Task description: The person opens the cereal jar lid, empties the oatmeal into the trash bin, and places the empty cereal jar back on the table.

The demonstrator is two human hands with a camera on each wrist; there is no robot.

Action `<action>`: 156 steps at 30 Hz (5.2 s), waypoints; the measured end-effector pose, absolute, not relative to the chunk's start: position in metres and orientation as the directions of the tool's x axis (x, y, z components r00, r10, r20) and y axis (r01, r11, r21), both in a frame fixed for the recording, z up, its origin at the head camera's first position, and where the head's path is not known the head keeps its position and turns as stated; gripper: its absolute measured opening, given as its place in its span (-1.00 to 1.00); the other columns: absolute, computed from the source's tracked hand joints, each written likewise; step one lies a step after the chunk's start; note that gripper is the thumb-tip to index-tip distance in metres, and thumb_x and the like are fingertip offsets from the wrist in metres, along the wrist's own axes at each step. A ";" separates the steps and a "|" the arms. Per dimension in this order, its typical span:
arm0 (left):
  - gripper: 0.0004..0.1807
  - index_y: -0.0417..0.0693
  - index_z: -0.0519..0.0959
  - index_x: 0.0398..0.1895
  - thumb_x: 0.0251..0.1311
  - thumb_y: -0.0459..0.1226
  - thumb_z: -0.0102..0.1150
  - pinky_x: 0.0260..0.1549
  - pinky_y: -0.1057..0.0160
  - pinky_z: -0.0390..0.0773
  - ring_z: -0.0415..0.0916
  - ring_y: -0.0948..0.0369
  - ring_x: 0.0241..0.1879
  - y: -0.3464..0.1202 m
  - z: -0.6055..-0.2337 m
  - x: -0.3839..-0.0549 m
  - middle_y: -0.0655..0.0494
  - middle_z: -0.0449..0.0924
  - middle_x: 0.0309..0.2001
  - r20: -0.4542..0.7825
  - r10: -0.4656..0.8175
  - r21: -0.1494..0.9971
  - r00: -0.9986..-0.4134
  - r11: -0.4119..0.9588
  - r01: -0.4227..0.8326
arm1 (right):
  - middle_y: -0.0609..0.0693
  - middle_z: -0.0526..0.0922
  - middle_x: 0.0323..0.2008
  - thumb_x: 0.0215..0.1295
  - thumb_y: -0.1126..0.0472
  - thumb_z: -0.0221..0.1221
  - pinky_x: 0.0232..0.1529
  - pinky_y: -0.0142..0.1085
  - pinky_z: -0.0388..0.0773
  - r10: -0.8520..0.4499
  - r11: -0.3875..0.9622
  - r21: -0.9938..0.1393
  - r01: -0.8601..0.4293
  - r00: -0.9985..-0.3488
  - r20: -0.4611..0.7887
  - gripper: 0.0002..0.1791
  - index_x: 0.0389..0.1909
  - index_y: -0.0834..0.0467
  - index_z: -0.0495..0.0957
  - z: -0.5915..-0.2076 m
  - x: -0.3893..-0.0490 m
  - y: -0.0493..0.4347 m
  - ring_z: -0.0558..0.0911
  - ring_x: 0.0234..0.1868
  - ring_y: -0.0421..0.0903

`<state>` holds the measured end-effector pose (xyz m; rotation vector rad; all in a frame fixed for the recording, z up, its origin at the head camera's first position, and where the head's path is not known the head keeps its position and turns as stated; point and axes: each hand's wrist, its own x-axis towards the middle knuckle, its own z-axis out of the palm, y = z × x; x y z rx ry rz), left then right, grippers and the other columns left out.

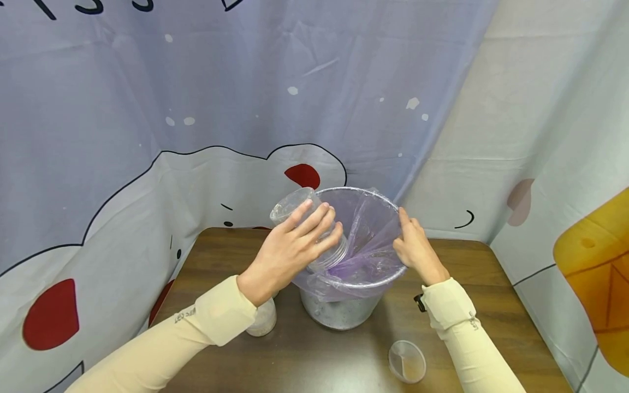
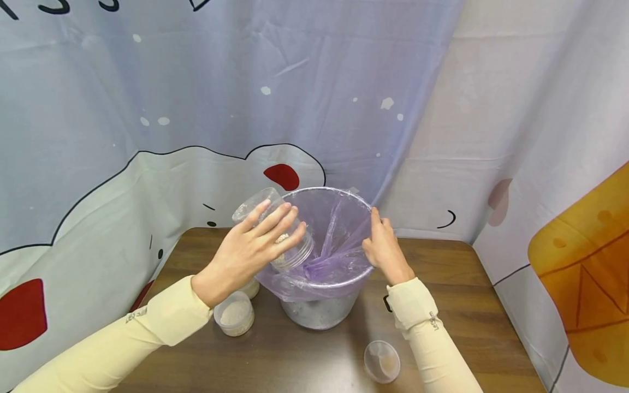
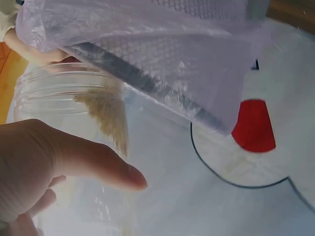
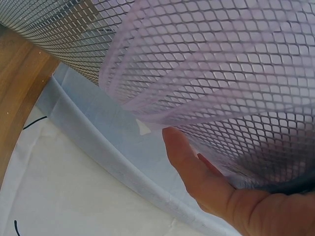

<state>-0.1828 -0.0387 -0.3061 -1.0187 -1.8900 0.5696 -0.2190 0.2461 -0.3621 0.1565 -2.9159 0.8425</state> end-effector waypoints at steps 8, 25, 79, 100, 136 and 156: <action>-0.49 0.07 0.32 0.13 0.03 -0.39 0.01 0.31 0.08 0.02 0.20 0.09 0.22 -0.033 -0.305 -0.181 -0.04 0.30 0.18 0.428 0.871 -0.779 -0.241 0.491 0.390 | 0.53 0.21 0.12 -0.04 0.44 -0.13 0.23 0.12 0.12 -0.073 0.845 -0.520 -0.129 -0.989 0.126 -0.16 0.37 0.40 -0.17 -0.362 -0.219 0.246 0.24 0.15 0.38; -0.47 0.03 0.29 0.15 0.03 -0.40 0.02 0.34 0.09 -0.07 0.12 0.08 0.28 -0.029 -0.303 -0.178 -0.02 0.28 0.21 0.367 0.902 -0.822 -0.229 0.429 0.375 | 0.53 0.20 0.13 -0.04 0.44 -0.13 0.22 0.14 0.14 -0.072 0.844 -0.521 -0.128 -0.989 0.127 -0.16 0.37 0.39 -0.17 -0.364 -0.220 0.247 0.24 0.15 0.40; -0.53 0.07 0.33 0.13 0.13 -0.46 -0.18 0.30 0.14 0.07 0.20 0.09 0.23 -0.032 -0.294 -0.182 -0.02 0.32 0.18 0.432 0.887 -0.811 -0.162 0.461 0.359 | 0.51 0.22 0.13 -0.05 0.45 -0.13 0.24 0.11 0.12 -0.055 0.842 -0.527 -0.119 -0.989 0.135 -0.16 0.37 0.39 -0.15 -0.365 -0.219 0.246 0.24 0.17 0.36; -0.41 0.17 0.34 0.14 -0.03 -0.43 0.07 0.27 0.08 0.11 0.22 0.11 0.23 -0.043 -0.298 -0.189 0.03 0.35 0.17 0.576 0.787 -0.647 -0.220 0.604 0.465 | 0.49 0.21 0.14 -0.01 0.44 -0.14 0.25 0.10 0.11 -0.046 0.838 -0.534 -0.107 -0.991 0.127 -0.17 0.38 0.37 -0.16 -0.364 -0.219 0.246 0.24 0.18 0.35; -0.05 0.20 0.36 0.18 -0.57 -0.32 0.38 -0.02 -0.04 0.18 0.23 0.07 0.10 -0.047 -0.297 -0.180 0.11 0.36 0.10 0.637 0.486 0.081 -0.599 0.731 0.678 | 0.50 0.21 0.14 -0.04 0.44 -0.14 0.25 0.11 0.10 -0.053 0.839 -0.532 -0.115 -0.990 0.130 -0.16 0.37 0.38 -0.16 -0.364 -0.219 0.246 0.23 0.18 0.35; -0.09 0.42 0.35 0.05 -0.58 -0.11 0.59 -0.06 0.17 0.43 0.40 0.32 -0.07 -0.051 -0.285 -0.175 0.33 0.47 -0.03 0.259 0.293 0.871 -0.920 0.341 0.354 | 0.52 0.22 0.13 -0.05 0.45 -0.16 0.25 0.10 0.11 -0.063 0.840 -0.527 -0.132 -0.987 0.147 -0.17 0.36 0.41 -0.13 -0.364 -0.220 0.246 0.23 0.18 0.35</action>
